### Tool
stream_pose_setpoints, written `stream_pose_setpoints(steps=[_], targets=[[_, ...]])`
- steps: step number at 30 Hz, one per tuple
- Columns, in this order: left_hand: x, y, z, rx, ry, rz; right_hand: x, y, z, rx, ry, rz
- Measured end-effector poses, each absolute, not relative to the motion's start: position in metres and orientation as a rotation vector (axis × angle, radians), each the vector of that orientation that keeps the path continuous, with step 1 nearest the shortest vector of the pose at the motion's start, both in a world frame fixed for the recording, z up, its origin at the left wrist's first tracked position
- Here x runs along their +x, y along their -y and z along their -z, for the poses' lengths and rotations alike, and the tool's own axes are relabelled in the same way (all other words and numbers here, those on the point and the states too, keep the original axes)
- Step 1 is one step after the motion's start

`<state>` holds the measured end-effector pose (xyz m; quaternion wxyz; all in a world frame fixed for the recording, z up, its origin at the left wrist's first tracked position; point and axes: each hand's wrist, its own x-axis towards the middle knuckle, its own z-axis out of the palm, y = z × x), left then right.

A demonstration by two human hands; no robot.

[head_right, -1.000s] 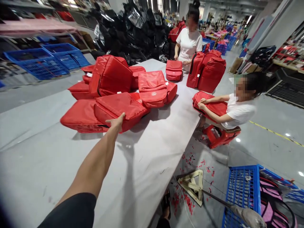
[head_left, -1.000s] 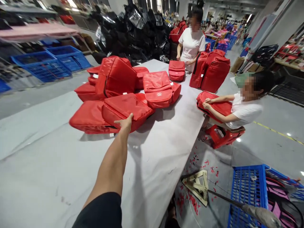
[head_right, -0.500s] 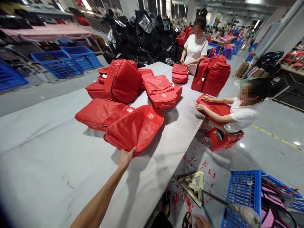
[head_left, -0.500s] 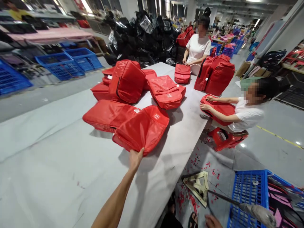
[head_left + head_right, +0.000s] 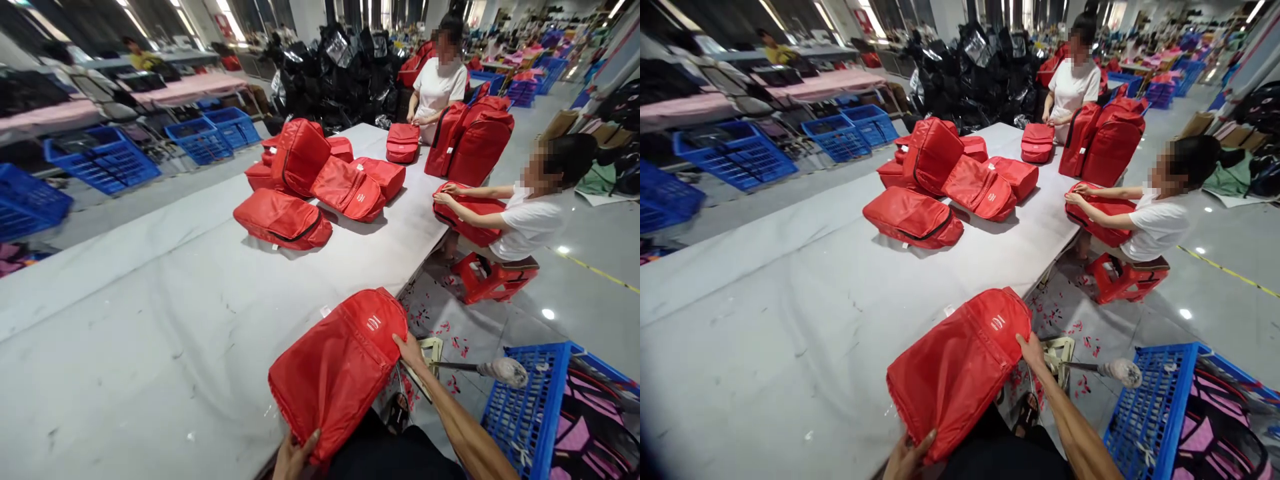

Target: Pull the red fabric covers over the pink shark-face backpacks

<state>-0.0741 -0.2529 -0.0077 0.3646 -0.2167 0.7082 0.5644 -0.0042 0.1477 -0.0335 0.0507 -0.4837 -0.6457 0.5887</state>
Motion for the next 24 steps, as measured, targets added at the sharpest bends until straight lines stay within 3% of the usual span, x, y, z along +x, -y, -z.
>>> stream_pose_setpoints(steps=[4, 7, 10, 13, 18, 24], targets=[[-0.066, 0.245, -0.01, -0.588, -1.737, -1.542, -0.013, -0.147, -0.025, -1.22, 2.197, -1.52], [-0.079, 0.218, -0.032, -0.595, -1.926, -1.608, -0.028, -0.128, -0.091, -0.906, 2.377, -1.159], [-0.097, 0.174, -0.076, -0.398, -2.145, -1.781, -0.037, -0.081, -0.134, -0.609, 2.502, -0.885], [-0.111, 0.128, -0.132, -0.031, -1.95, -2.025, -0.029, -0.026, -0.143, -0.364, 2.684, -0.728], [-0.126, 0.094, -0.175, 0.179, -2.205, -2.133, -0.005, -0.005, -0.149, -0.12, 2.454, -1.082], [-0.136, 0.103, -0.137, 0.122, -2.031, -2.122, -0.033, -0.06, -0.146, -0.529, 2.091, -1.387]])
